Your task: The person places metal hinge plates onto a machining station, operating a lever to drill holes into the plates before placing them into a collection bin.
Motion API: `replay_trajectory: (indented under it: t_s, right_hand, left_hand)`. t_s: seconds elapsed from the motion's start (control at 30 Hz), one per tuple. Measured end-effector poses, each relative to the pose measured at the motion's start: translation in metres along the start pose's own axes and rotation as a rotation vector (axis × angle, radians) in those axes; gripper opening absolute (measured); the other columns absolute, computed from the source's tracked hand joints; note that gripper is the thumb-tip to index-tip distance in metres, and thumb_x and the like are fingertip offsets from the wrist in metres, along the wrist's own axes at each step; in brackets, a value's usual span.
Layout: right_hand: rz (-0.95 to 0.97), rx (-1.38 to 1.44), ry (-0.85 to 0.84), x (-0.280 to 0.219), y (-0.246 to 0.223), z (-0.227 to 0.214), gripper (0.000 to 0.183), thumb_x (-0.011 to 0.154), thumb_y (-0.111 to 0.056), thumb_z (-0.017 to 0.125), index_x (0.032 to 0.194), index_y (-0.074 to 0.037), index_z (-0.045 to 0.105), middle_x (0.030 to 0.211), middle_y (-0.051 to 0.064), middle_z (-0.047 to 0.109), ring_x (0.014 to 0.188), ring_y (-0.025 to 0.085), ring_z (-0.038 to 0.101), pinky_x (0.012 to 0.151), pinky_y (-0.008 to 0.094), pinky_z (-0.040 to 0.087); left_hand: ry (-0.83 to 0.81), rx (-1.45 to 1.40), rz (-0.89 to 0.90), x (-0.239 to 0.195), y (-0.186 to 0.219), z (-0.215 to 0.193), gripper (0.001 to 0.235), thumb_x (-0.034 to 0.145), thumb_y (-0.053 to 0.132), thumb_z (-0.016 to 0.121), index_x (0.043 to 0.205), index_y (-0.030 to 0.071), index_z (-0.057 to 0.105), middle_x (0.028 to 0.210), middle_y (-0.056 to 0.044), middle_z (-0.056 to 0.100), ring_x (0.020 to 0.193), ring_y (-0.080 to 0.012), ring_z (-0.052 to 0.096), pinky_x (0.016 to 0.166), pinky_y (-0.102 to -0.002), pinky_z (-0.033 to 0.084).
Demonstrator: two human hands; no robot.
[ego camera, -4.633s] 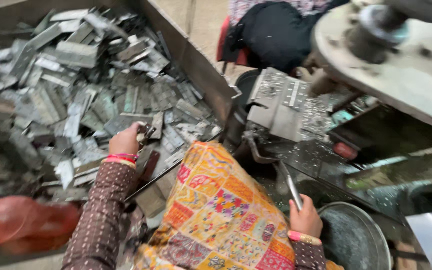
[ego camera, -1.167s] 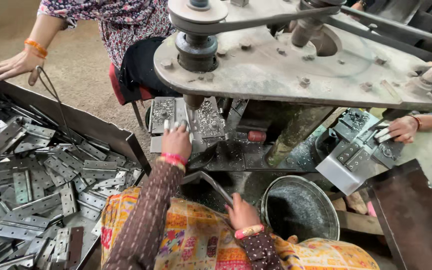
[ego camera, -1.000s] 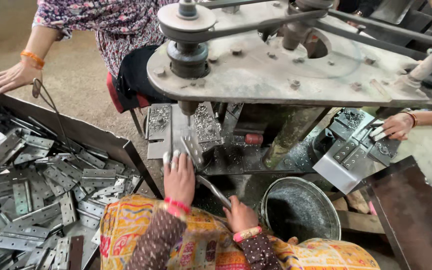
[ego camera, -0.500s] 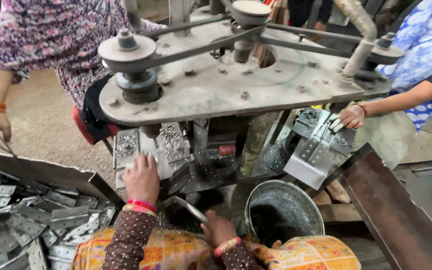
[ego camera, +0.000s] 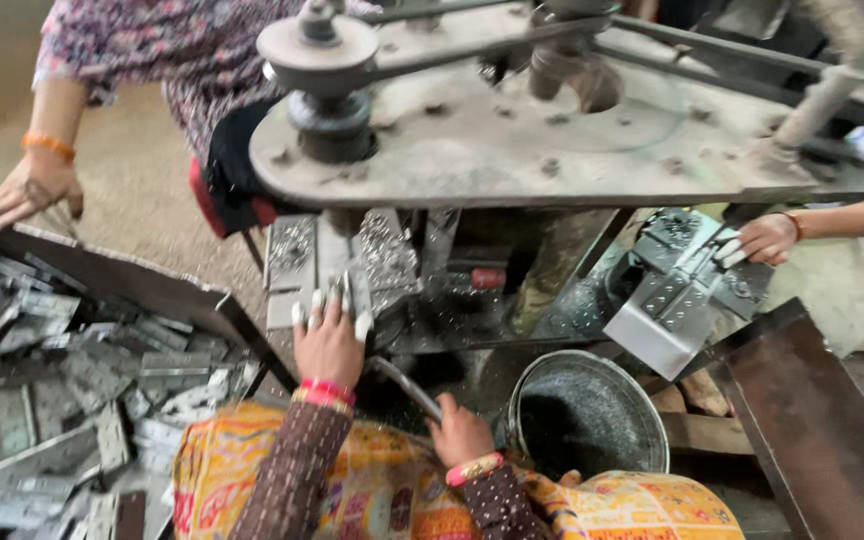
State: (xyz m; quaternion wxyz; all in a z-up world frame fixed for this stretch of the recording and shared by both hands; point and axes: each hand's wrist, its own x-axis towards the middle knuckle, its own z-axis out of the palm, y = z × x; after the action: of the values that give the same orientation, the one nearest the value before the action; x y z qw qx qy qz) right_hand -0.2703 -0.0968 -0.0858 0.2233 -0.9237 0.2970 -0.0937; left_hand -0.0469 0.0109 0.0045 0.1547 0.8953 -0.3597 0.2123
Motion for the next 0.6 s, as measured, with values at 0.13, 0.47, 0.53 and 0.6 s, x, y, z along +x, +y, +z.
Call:
replay_trajectory:
  t_s: [0.13,0.47,0.53,0.6]
  right_hand:
    - [-0.011,0.017,-0.006,-0.004,-0.005,-0.007,0.038,0.09,-0.032,0.071,0.116,-0.01,0.055,0.081,0.019,0.071,0.073,0.042,0.07,0.062,0.054,0.055]
    - [0.339,-0.246,-0.587,-0.002,0.048,0.084,0.038,0.099,-0.034,0.059,0.124,-0.008,0.049,0.094,0.019,0.073,0.085,0.039,0.072,0.071,0.05,0.057]
    - [0.356,-0.223,-0.604,-0.001,0.064,0.105,0.039,0.1,-0.034,0.058,0.126,-0.007,0.048,0.096,0.019,0.073,0.087,0.039,0.072,0.073,0.049,0.057]
    - [0.35,-0.207,-0.609,-0.001,0.072,0.113,0.041,0.101,-0.034,0.056,0.128,-0.006,0.047,0.099,0.02,0.073,0.09,0.039,0.072,0.075,0.049,0.057]
  left_hand:
    - [-0.142,0.009,-0.083,0.026,-0.007,0.005,0.03,0.085,0.024,0.064,0.107,0.006,0.074,0.143,-0.009,0.059,0.134,-0.0306,0.052,0.108,-0.056,0.036]
    - [-0.091,-0.031,-0.083,0.038,-0.024,0.01,0.027,0.085,0.019,0.063,0.107,0.007,0.074,0.141,-0.006,0.061,0.131,-0.0264,0.056,0.116,-0.053,0.034]
    - [-0.126,-0.063,-0.096,0.036,-0.024,0.008,0.026,0.088,0.019,0.062,0.108,0.007,0.074,0.14,-0.006,0.062,0.13,-0.0276,0.056,0.112,-0.052,0.037]
    - [-0.151,-0.065,-0.099,0.034,-0.024,0.004,0.025,0.089,0.018,0.061,0.107,0.007,0.074,0.14,-0.006,0.062,0.129,-0.0282,0.056,0.11,-0.052,0.038]
